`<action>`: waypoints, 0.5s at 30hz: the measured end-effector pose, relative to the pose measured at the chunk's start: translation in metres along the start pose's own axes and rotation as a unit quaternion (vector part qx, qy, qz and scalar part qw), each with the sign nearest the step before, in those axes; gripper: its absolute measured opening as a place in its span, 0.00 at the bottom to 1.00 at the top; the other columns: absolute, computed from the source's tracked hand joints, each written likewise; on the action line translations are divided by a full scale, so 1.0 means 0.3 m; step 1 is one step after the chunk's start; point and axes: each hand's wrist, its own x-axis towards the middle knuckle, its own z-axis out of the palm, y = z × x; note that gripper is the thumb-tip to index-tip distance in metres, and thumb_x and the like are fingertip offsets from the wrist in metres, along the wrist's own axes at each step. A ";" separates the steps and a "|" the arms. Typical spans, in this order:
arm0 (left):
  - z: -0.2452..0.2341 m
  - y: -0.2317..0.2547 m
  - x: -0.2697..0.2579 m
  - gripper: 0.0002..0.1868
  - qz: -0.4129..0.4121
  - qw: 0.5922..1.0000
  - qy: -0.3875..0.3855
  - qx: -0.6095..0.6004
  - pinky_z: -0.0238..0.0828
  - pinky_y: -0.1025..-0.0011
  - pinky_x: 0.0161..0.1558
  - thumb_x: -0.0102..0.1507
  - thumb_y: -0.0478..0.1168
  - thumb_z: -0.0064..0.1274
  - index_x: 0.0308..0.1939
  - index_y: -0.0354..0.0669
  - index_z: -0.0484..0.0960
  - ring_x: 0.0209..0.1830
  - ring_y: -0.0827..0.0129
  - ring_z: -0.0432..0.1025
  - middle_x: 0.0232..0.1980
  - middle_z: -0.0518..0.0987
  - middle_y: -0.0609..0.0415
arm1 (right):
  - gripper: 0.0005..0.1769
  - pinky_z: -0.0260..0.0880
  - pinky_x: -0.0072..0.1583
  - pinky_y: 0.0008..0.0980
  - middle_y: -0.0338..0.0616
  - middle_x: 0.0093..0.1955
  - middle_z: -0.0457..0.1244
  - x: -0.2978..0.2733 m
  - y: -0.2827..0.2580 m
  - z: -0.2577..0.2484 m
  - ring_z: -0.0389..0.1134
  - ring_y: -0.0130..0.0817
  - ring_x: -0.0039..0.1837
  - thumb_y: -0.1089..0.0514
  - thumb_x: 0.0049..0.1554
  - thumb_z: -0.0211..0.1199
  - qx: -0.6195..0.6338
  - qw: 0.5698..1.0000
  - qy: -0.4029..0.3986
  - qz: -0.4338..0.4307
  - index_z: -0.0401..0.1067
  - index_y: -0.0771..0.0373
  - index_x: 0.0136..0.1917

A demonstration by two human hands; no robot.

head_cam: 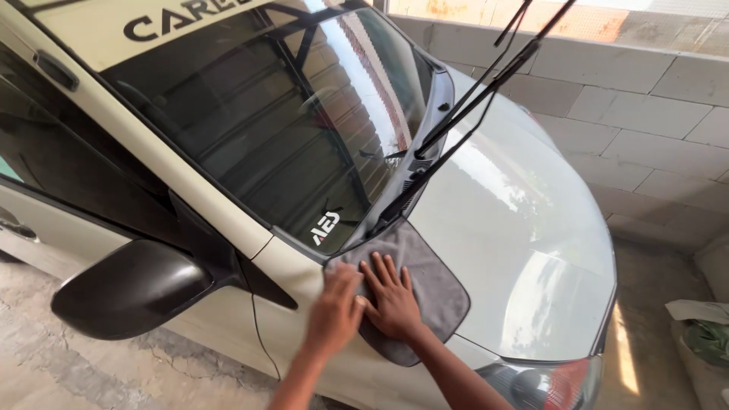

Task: Wiping down the exterior parts of a white car, including mirrors and hood, using a microfiber cloth.

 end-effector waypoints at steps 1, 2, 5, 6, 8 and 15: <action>0.049 0.042 0.001 0.24 0.010 0.999 -0.024 -0.048 0.58 0.52 0.72 0.65 0.40 0.51 0.65 0.37 0.72 0.77 0.42 0.59 0.71 0.71 0.39 | 0.48 0.28 0.77 0.57 0.49 0.88 0.35 0.000 0.013 0.016 0.30 0.48 0.86 0.44 0.55 0.58 -0.019 1.000 -0.014 0.003 0.45 0.51 0.84; 0.098 0.072 0.013 0.24 0.012 0.998 -0.025 -0.047 0.58 0.52 0.72 0.65 0.40 0.51 0.65 0.37 0.72 0.77 0.42 0.59 0.71 0.71 0.39 | 0.48 0.28 0.77 0.57 0.49 0.88 0.35 0.016 0.055 0.042 0.30 0.48 0.86 0.44 0.55 0.58 -0.018 1.000 -0.012 0.003 0.45 0.51 0.84; 0.256 0.167 0.015 0.26 0.020 0.996 -0.061 -0.065 0.54 0.50 0.75 0.68 0.44 0.47 0.69 0.36 0.70 0.78 0.46 0.60 0.72 0.70 0.42 | 0.42 0.32 0.79 0.56 0.53 0.84 0.44 -0.005 0.180 0.120 0.36 0.50 0.86 0.45 0.58 0.60 0.225 0.964 0.117 -0.083 0.53 0.61 0.80; 0.312 0.190 0.024 0.29 0.012 0.997 -0.055 -0.054 0.50 0.48 0.76 0.70 0.49 0.44 0.71 0.36 0.68 0.79 0.43 0.57 0.75 0.67 0.40 | 0.30 0.43 0.79 0.53 0.54 0.79 0.54 -0.025 0.220 0.133 0.40 0.50 0.87 0.51 0.60 0.59 0.342 0.922 0.175 -0.047 0.63 0.63 0.73; 0.406 0.216 0.051 0.31 0.010 0.998 -0.047 -0.038 0.46 0.47 0.76 0.72 0.53 0.42 0.73 0.37 0.66 0.80 0.41 0.54 0.78 0.64 0.39 | 0.20 0.53 0.78 0.49 0.55 0.74 0.64 -0.080 0.289 0.107 0.45 0.50 0.88 0.57 0.63 0.58 0.454 0.859 0.235 -0.013 0.74 0.65 0.66; 0.638 0.284 0.192 0.47 -0.172 0.928 -0.165 0.285 0.27 0.46 0.76 0.66 0.68 0.37 0.77 0.37 0.51 0.82 0.46 0.37 0.83 0.46 0.39 | 0.21 0.68 0.66 0.38 0.52 0.67 0.67 -0.638 0.928 0.217 0.68 0.44 0.70 0.71 0.54 0.57 0.304 0.894 0.321 0.079 0.74 0.68 0.61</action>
